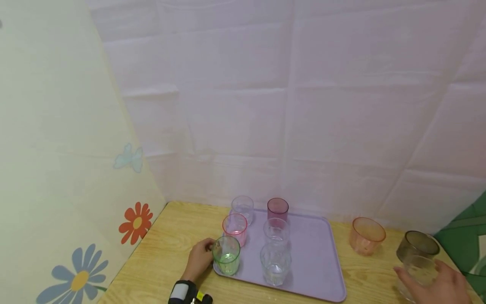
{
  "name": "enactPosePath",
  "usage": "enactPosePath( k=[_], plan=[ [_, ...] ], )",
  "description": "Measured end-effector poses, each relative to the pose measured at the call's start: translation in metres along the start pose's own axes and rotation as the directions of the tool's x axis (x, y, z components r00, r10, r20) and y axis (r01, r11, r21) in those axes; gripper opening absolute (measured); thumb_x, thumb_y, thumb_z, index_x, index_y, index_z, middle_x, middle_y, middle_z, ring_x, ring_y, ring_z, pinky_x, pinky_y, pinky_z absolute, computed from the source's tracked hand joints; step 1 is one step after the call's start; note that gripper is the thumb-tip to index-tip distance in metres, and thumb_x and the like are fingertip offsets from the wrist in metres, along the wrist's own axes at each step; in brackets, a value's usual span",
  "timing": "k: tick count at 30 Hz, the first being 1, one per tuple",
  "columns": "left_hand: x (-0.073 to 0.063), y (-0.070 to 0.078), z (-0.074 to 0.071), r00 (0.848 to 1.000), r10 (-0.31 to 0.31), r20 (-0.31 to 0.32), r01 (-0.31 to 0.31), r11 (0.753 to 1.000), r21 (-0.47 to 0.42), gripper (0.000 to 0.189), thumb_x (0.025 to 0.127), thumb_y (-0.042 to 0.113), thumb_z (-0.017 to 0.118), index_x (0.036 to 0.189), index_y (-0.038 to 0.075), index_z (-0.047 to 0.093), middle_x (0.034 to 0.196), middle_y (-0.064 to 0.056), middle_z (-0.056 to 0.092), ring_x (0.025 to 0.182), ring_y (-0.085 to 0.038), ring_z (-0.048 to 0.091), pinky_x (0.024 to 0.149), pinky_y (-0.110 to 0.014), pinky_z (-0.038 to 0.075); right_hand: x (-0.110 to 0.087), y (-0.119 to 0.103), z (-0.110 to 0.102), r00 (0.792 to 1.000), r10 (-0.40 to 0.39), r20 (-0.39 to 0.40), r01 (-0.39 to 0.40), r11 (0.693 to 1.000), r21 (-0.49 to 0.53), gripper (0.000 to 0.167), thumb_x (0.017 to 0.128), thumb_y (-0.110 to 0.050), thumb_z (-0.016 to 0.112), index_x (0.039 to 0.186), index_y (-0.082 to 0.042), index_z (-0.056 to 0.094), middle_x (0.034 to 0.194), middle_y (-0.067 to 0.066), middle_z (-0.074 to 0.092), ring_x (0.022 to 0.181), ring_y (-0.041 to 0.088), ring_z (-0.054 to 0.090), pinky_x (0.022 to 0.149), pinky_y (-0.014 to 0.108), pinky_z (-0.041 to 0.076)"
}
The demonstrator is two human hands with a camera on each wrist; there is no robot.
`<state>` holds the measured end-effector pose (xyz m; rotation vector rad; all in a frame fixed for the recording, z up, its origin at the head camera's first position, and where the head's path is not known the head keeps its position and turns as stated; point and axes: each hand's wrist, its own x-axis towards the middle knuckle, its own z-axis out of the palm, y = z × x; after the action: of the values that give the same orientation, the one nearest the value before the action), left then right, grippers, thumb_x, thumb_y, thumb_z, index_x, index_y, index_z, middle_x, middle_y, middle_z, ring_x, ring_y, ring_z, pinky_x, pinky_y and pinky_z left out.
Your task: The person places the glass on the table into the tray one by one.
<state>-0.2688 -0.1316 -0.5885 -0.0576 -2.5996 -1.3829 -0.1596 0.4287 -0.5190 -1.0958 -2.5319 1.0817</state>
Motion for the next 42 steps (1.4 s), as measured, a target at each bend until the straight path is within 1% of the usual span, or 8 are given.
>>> enactPosePath(
  k=[4,7,11,17,25,32,38,42],
  plan=[
    [0.000,0.001,0.000,1.000,0.000,0.003,0.000,1.000,-0.002,0.013,0.086,0.003,0.071,0.097,0.006,0.078,0.078,0.003,0.062,0.068,-0.009,0.053,0.059,-0.022,0.040,-0.009,-0.008,-0.002,0.998,-0.060,-0.031,0.054,0.987,-0.151,0.109,0.097,-0.061,0.064,0.158,0.019,0.019,0.159,0.046,0.022,0.134,0.065,0.036,0.108,0.073,0.040],
    [0.000,0.001,-0.001,1.000,-0.001,0.004,0.001,1.000,-0.006,0.013,0.086,0.004,0.071,0.097,0.006,0.077,0.078,0.003,0.062,0.069,-0.009,0.052,0.059,-0.022,0.040,-0.010,-0.013,-0.002,0.996,-0.086,-0.009,0.081,0.970,-0.228,0.112,0.096,-0.066,0.063,0.156,0.021,0.023,0.157,0.048,0.024,0.133,0.065,0.037,0.108,0.073,0.040],
    [0.000,0.002,-0.002,1.000,-0.003,0.003,0.003,1.000,-0.003,0.013,0.086,0.003,0.071,0.096,0.006,0.077,0.078,0.003,0.062,0.068,-0.009,0.052,0.060,-0.022,0.040,-0.012,-0.018,-0.001,0.993,-0.102,0.053,0.113,0.957,-0.267,0.118,0.093,-0.069,0.065,0.156,0.021,0.021,0.147,0.050,0.031,0.124,0.064,0.044,0.097,0.070,0.047],
    [0.000,0.004,-0.003,1.000,0.000,0.002,0.000,1.000,-0.005,0.013,0.086,0.003,0.070,0.096,0.006,0.077,0.078,0.002,0.063,0.069,-0.009,0.052,0.060,-0.022,0.040,-0.011,-0.026,0.000,0.969,-0.234,0.082,0.248,0.931,-0.270,0.116,0.088,-0.069,0.073,0.142,0.026,0.036,0.121,0.050,0.050,0.104,0.059,0.057,0.078,0.064,0.054],
    [0.001,0.003,-0.001,1.000,-0.018,0.009,0.018,1.000,-0.004,0.014,0.086,0.003,0.070,0.097,0.006,0.078,0.079,0.002,0.063,0.069,-0.010,0.053,0.060,-0.022,0.040,-0.017,-0.035,0.011,0.963,-0.247,0.106,0.267,0.928,-0.261,0.115,0.090,-0.073,0.068,0.148,0.019,0.031,0.135,0.048,0.036,0.119,0.062,0.045,0.085,0.073,0.048],
    [0.001,0.002,0.000,1.000,-0.006,0.004,0.006,1.000,0.008,0.014,0.085,0.003,0.070,0.096,0.007,0.078,0.078,0.003,0.064,0.069,-0.008,0.053,0.061,-0.021,0.041,-0.017,-0.042,0.012,0.910,-0.403,0.100,0.415,0.880,-0.233,0.108,0.090,-0.071,0.070,0.132,0.025,0.045,0.109,0.041,0.058,0.099,0.053,0.059,0.070,0.064,0.052],
    [0.002,-0.001,0.001,1.000,0.004,0.003,-0.004,1.000,0.008,0.013,0.087,0.003,0.070,0.096,0.007,0.078,0.079,0.003,0.064,0.069,-0.008,0.053,0.061,-0.022,0.041,-0.023,-0.048,0.021,0.911,-0.389,0.139,0.411,0.886,-0.215,0.114,0.093,-0.073,0.065,0.146,0.024,0.035,0.135,0.048,0.039,0.110,0.057,0.055,0.072,0.065,0.052],
    [0.002,0.000,0.001,1.000,0.004,0.002,-0.004,1.000,0.010,0.013,0.086,0.003,0.070,0.095,0.008,0.078,0.079,0.003,0.064,0.069,-0.008,0.053,0.061,-0.022,0.041,-0.025,-0.054,0.028,0.893,-0.430,0.132,0.448,0.875,-0.183,0.117,0.093,-0.071,0.066,0.153,0.022,0.027,0.143,0.048,0.033,0.110,0.058,0.058,0.073,0.066,0.052]
  ],
)
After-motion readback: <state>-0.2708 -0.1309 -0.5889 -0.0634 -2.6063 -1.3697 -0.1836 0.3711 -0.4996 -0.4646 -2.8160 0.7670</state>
